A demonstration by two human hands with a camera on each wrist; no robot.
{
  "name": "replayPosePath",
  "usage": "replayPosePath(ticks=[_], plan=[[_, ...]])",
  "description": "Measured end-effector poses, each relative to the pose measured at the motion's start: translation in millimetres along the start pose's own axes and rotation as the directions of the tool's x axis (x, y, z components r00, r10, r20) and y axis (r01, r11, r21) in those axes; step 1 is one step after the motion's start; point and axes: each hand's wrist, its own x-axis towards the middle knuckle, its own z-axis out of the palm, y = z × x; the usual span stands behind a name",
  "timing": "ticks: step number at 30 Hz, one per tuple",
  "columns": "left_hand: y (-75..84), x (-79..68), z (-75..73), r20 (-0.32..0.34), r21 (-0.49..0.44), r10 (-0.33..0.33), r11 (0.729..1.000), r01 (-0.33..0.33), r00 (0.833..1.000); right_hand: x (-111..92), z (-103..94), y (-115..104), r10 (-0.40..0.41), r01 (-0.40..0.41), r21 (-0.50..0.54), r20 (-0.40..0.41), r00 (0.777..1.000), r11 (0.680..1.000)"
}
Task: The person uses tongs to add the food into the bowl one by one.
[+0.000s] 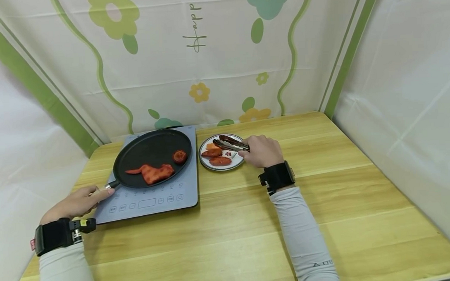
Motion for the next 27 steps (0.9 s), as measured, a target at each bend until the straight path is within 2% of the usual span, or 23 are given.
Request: replayPosePath(ticks=[8,15,27], plan=[[-0.8,-2.2,2.4,-0.013,-0.029,0.001,1.0,-0.001,1.0,2.4,-2.7,-7.2,-0.024,0.024,0.017,-0.002,1.0,1.0],[-2.4,0.0,3.0,-0.007,-0.01,-0.007,1.0,0.007,1.0,4.5,-4.0,-15.1,-0.035,0.036,0.007,-0.014,0.999,0.999],[0.8,2.6,0.8,-0.001,0.024,0.003,1.0,-0.003,1.0,11.6,2.7,-36.1,-0.129,0.126,-0.06,-0.046,0.991,0.99]])
